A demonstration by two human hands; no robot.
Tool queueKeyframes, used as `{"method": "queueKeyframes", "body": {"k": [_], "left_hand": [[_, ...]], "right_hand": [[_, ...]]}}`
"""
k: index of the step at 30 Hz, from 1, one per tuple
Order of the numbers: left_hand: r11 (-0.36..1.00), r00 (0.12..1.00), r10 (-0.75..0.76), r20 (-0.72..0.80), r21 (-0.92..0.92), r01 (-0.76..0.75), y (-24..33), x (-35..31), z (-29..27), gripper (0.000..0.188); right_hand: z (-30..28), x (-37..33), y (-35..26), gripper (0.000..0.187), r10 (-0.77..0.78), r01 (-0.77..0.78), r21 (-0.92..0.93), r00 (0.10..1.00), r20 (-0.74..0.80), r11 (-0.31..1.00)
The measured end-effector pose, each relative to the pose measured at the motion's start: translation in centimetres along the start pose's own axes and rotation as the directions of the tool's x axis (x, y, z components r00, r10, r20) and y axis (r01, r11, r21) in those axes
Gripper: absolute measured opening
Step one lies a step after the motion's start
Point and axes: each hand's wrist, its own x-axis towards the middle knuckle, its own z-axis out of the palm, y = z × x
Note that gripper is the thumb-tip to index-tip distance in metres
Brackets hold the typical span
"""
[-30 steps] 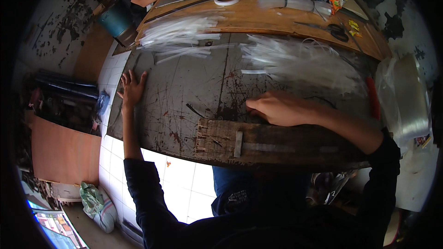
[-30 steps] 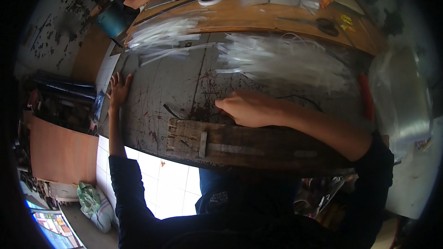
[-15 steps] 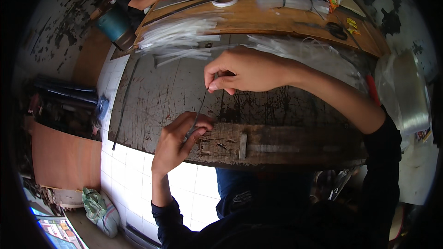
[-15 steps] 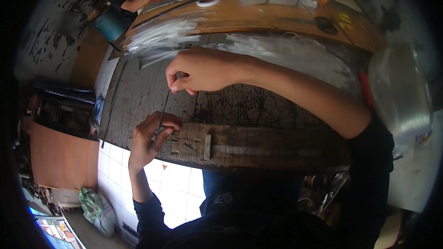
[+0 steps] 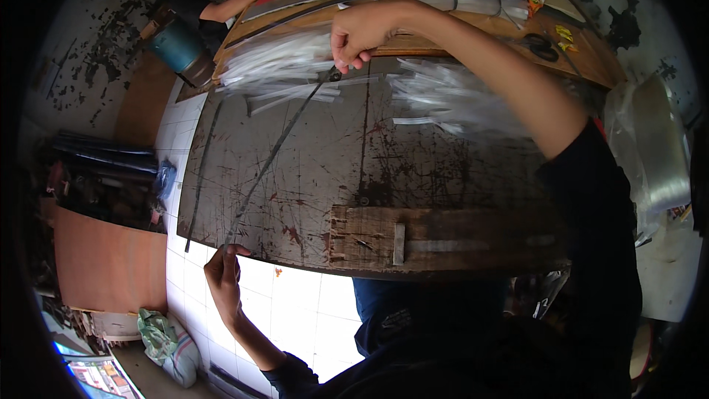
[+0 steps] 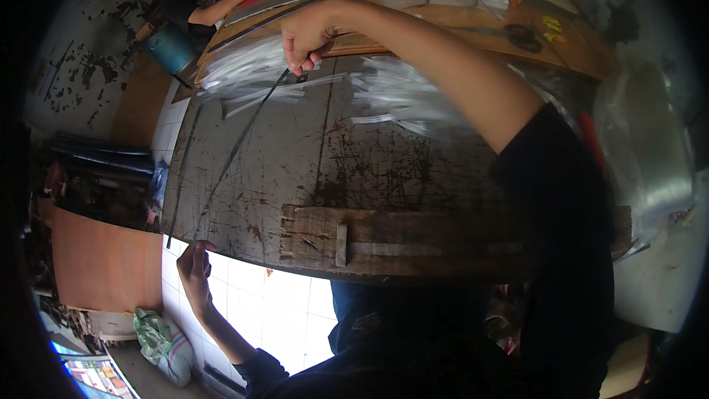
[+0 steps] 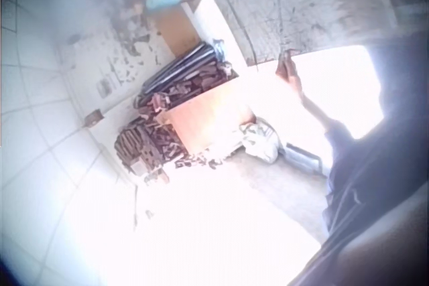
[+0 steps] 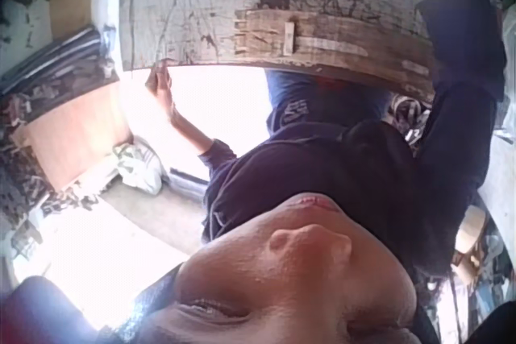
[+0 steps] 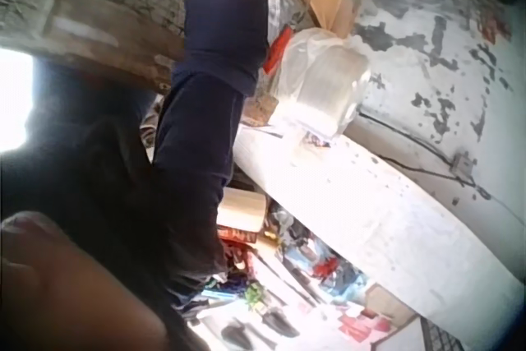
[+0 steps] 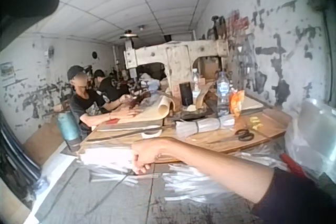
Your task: The person cuts plastic strips against a wooden guide with a utility knife, then joins the ends of a thin strip by hand.
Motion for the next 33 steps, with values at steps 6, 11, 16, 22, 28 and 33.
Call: {"method": "queueKeyframes", "body": {"k": [6,11,16,22,28,33], "left_hand": [[0.992,0.983,-0.128,0.131,0.003,0.128,-3.4,-3.3,-1.7,0.053],[0.969,0.87,-0.245,0.427,0.126,0.211,-3.0,-5.1,-1.7,0.051],[0.983,0.865,-0.177,0.469,0.122,0.135,-3.3,-4.6,-1.3,0.046],[0.987,0.924,-0.096,0.371,0.152,0.041,-3.6,-4.9,-1.3,0.045],[0.946,0.981,0.187,-0.051,0.278,-0.166,0.6,-4.9,0.8,0.043],[0.859,0.838,0.502,0.215,-0.011,-0.512,8.7,-3.1,5.1,0.042]], "right_hand": [[1.2,6.2,-1.7,0.009,0.012,-0.085,-0.374,0.981,-0.193,0.923],[3.9,8.3,-4.7,0.023,-0.178,-0.15,-0.693,0.909,-0.377,0.705],[5.7,9.0,-4.7,0.013,-0.297,-0.154,-0.777,0.865,-0.405,0.611],[6.6,7.6,-4.9,0.019,-0.556,-0.021,-0.738,0.644,-0.526,0.674],[8.7,3.0,-6.7,0.018,-0.531,0.389,-0.403,0.775,-0.343,0.829],[11.8,-7.5,-11.7,0.044,-0.746,0.777,-0.051,0.58,-0.325,0.627]]}}
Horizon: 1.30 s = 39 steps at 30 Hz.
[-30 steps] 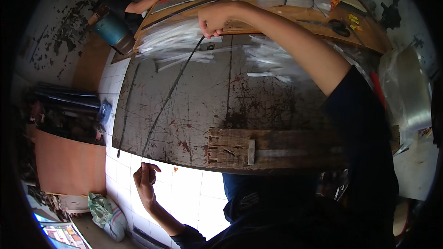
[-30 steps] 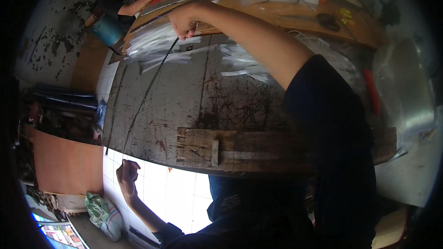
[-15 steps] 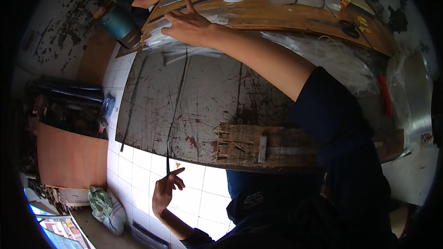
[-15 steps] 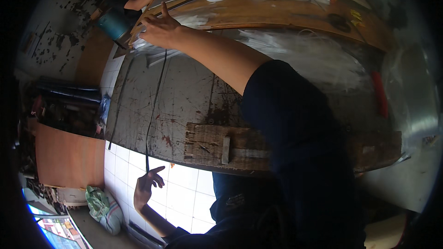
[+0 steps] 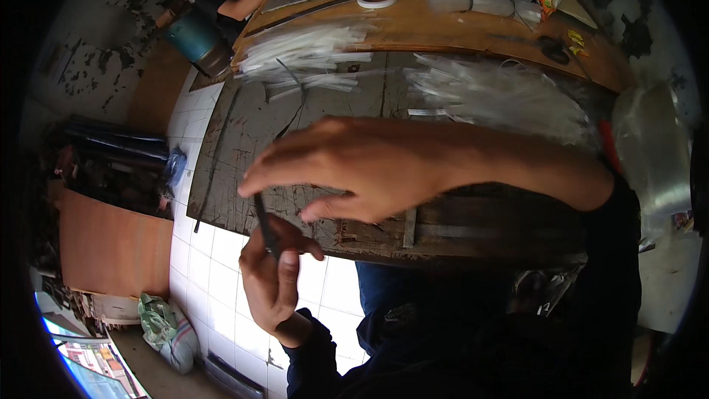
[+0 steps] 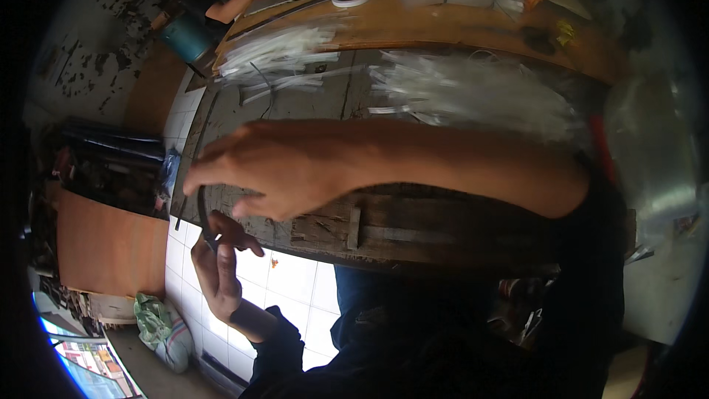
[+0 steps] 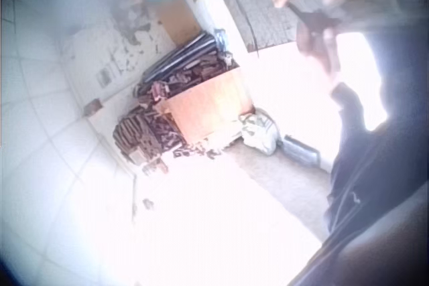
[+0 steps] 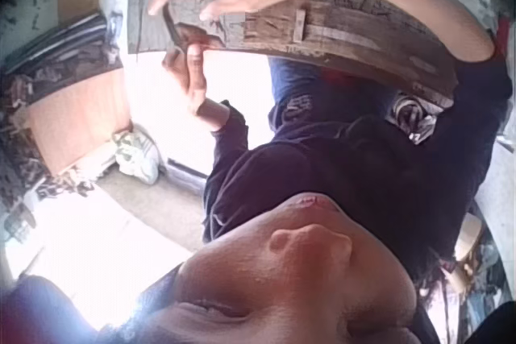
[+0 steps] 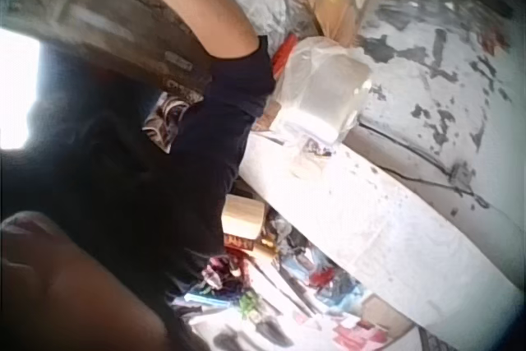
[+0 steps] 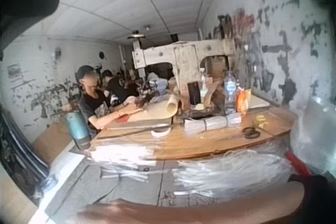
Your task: The person cuts plastic strips against a wooden guide with a utility knife, then joins the ends of a thin strip by hand.
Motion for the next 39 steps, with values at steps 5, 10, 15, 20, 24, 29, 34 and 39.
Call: {"method": "queueKeyframes", "body": {"k": [5,10,15,20,24,29,34,39], "left_hand": [[0.767,0.678,0.615,0.403,-0.507,-0.393,3.3,4.6,6.2,0.033],[0.677,0.564,0.72,0.405,-0.592,-0.438,7.2,5.2,11.9,0.024],[0.749,0.822,0.468,0.324,-0.639,-0.175,9.0,3.8,15.8,0.017],[0.707,0.89,0.369,0.266,-0.702,-0.083,9.0,2.3,17.1,0.027],[0.667,0.913,0.345,0.219,-0.741,-0.075,8.5,2.0,17.5,0.027],[0.667,0.92,0.331,0.211,-0.742,-0.07,8.7,2.0,17.7,0.022],[0.672,0.922,0.288,0.261,-0.741,0.0,8.6,2.2,17.7,0.018],[0.699,0.926,0.286,0.248,-0.715,-0.024,8.9,2.4,17.7,0.016]], "right_hand": [[-2.8,-9.0,-11.2,0.023,0.127,-0.162,-0.314,0.984,-0.129,0.936],[-0.8,-15.5,-16.6,0.03,0.279,-0.512,-0.311,0.778,-0.562,0.801],[1.9,-19.0,-19.1,0.036,0.274,-0.714,-0.203,0.492,-0.826,0.67],[3.3,-19.1,-18.6,0.033,0.318,-0.74,-0.061,0.359,-0.877,0.67],[4.0,-18.8,-17.9,0.033,0.351,-0.758,-0.009,0.312,-0.883,0.652],[4.5,-18.9,-17.4,0.033,0.396,-0.745,0.024,0.326,-0.859,0.667],[4.4,-19.1,-17.4,0.032,0.443,-0.772,0.045,0.315,-0.839,0.634],[3.9,-18.2,-17.4,0.033,0.339,-0.781,0.096,0.154,-0.928,0.617]]}}
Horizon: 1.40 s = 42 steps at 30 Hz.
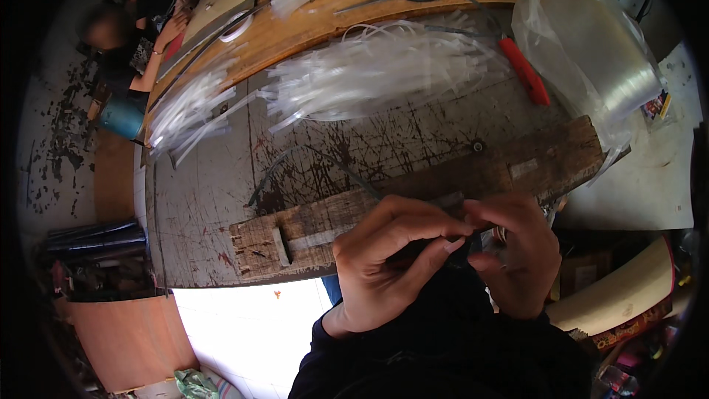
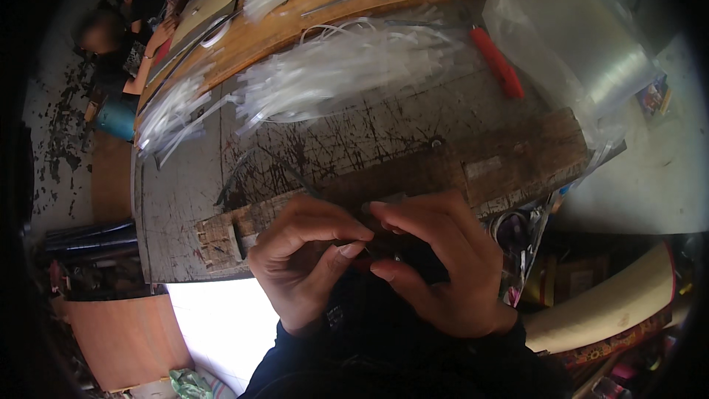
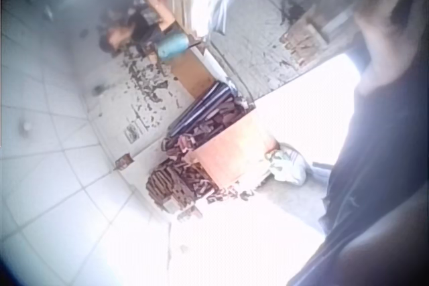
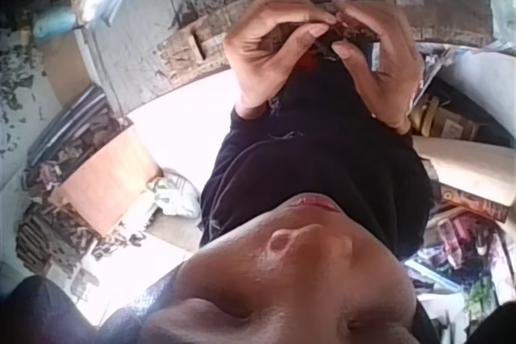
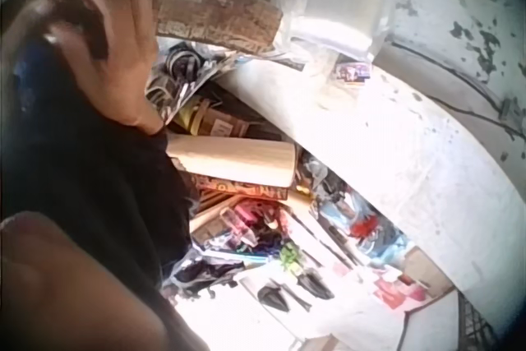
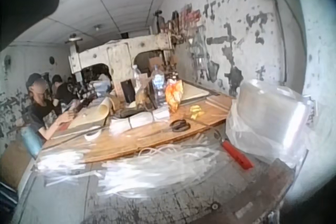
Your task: The person cuts plastic strips against a wooden guide with a utility knife, then joins the ends of a thin strip by hand.
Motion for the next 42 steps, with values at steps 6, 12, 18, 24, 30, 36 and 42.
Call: {"method": "queueKeyframes", "body": {"k": [6,12,18,24,30,36,42], "left_hand": [[0.993,1.0,0.01,0.01,0.119,-0.011,-0.1,0.0,0.2,0.016],[0.998,1.0,-0.011,-0.018,0.068,0.012,-0.5,0.1,0.7,0.025],[0.992,0.999,0.025,-0.026,-0.125,-0.028,-1.1,-0.4,0.2,0.036],[0.973,0.997,-0.013,-0.071,-0.232,-0.004,-1.1,-0.6,0.3,0.037],[0.993,0.982,-0.046,-0.181,-0.119,0.024,-0.4,-0.5,1.0,0.033],[0.994,0.995,0.004,-0.099,-0.11,-0.015,-0.5,-0.9,0.4,0.035],[0.99,0.996,0.073,-0.057,-0.117,-0.079,-0.7,-0.7,0.6,0.043]], "right_hand": [[0.2,-0.7,0.6,0.027,0.057,-0.056,0.053,0.998,-0.006,0.997],[0.7,-0.8,0.9,0.025,0.112,-0.097,0.161,0.99,-0.087,0.982],[0.5,-0.4,0.7,0.024,-0.048,0.049,0.008,0.998,-0.051,0.999],[0.7,-0.5,0.7,0.025,-0.087,0.086,-0.021,0.995,-0.052,0.996],[0.8,-0.5,0.6,0.025,-0.066,0.066,-0.005,0.997,-0.034,0.998],[0.7,-0.5,0.4,0.027,-0.086,0.086,-0.012,0.995,-0.04,0.996],[0.8,-0.6,0.7,0.028,-0.093,0.094,0.014,0.995,-0.046,0.995]]}}
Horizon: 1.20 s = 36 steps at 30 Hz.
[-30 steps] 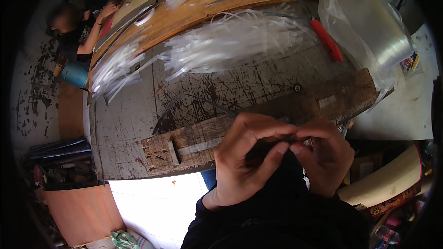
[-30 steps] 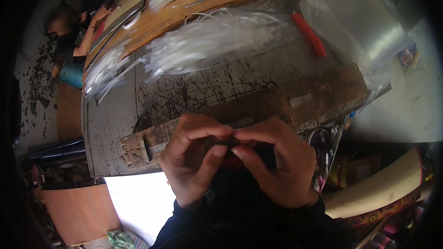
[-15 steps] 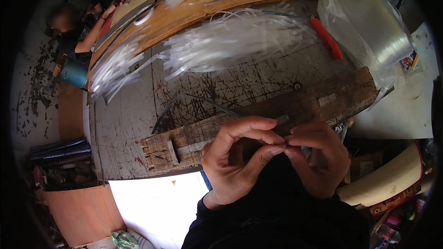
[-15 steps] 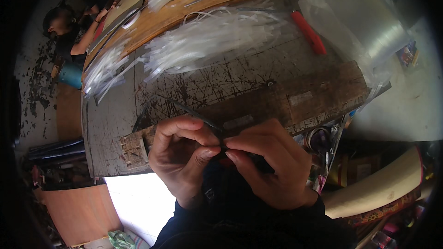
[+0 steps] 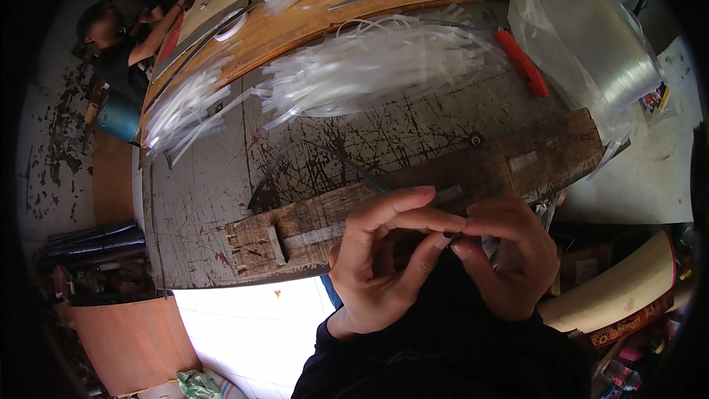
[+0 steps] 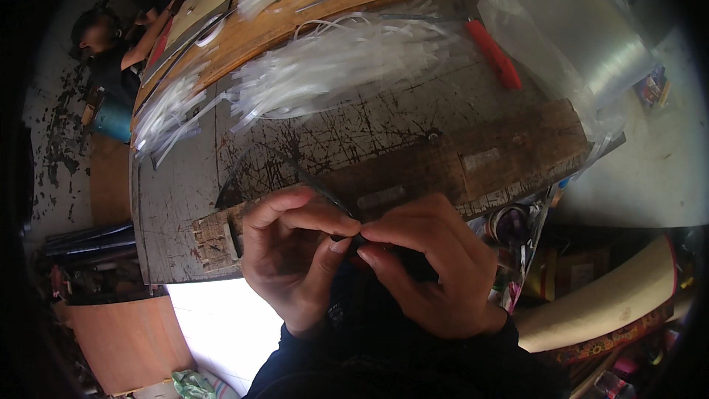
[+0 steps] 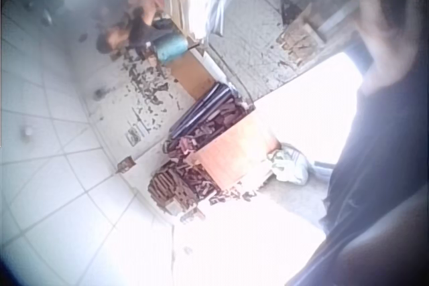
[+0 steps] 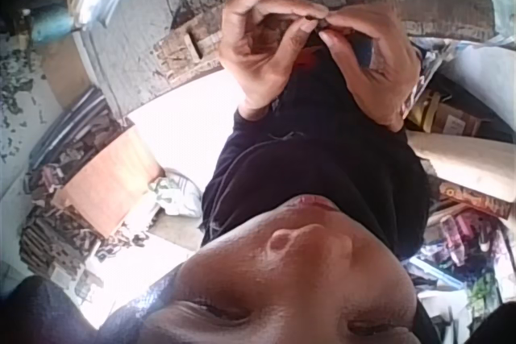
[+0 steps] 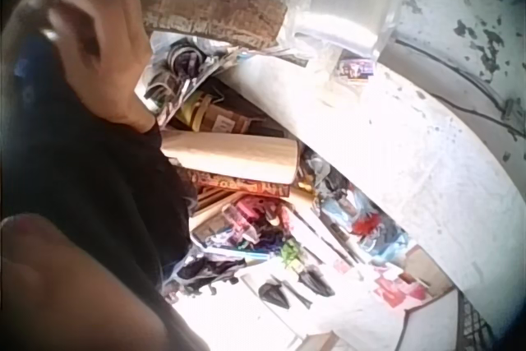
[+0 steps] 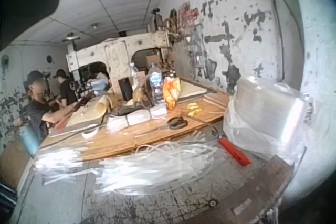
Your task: The person cuts plastic strips against a wooden guide with a utility knife, then joins the ends of a thin strip by hand.
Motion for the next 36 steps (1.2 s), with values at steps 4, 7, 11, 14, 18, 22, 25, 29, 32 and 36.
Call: {"method": "queueKeyframes", "body": {"k": [4,7,11,14,18,22,25,29,32,36], "left_hand": [[0.995,1.0,0.003,-0.021,-0.099,-0.005,-0.1,-0.1,0.1,0.051],[0.993,0.999,0.039,-0.027,-0.108,-0.041,-0.3,0.0,0.1,0.052],[0.998,0.999,0.034,-0.012,-0.058,-0.035,-0.6,-0.1,-0.2,0.052],[1.0,1.0,-0.006,-0.009,-0.009,0.006,-0.6,-0.2,-0.2,0.051],[0.993,0.997,-0.071,-0.039,-0.096,0.067,-0.6,-0.2,0.1,0.046],[0.999,0.997,-0.041,-0.064,0.009,0.041,-0.3,-0.1,0.1,0.041],[0.998,0.996,-0.063,-0.069,0.024,0.065,-0.3,-0.1,0.0,0.04],[0.994,0.994,-0.072,-0.081,0.08,0.078,-0.3,-0.1,0.2,0.042],[0.997,0.994,-0.055,-0.096,0.057,0.06,-0.7,-0.4,0.2,0.039],[0.994,0.992,-0.082,-0.092,0.059,0.088,-0.5,-2.1,-0.7,0.031]], "right_hand": [[0.1,-0.1,-0.1,0.028,0.001,-0.001,-0.007,1.0,0.001,1.0],[0.2,-0.1,0.0,0.027,0.005,-0.005,0.003,1.0,-0.006,1.0],[0.2,-0.3,0.2,0.027,0.024,-0.024,0.03,1.0,0.007,0.999],[0.2,-0.2,0.3,0.026,0.046,-0.048,0.057,0.998,0.033,0.997],[0.2,-0.2,0.4,0.025,0.086,-0.09,0.072,0.995,0.052,0.993],[0.4,-0.2,0.4,0.025,0.093,-0.098,0.087,0.994,0.061,0.991],[0.5,-0.2,0.6,0.025,0.095,-0.099,0.078,0.994,0.052,0.992],[0.8,-0.2,0.7,0.024,0.105,-0.108,0.084,0.993,0.046,0.991],[0.8,-0.2,0.8,0.024,0.107,-0.112,0.077,0.993,0.058,0.991],[0.5,-0.9,0.9,0.021,0.172,-0.16,0.125,0.982,-0.085,0.979]]}}
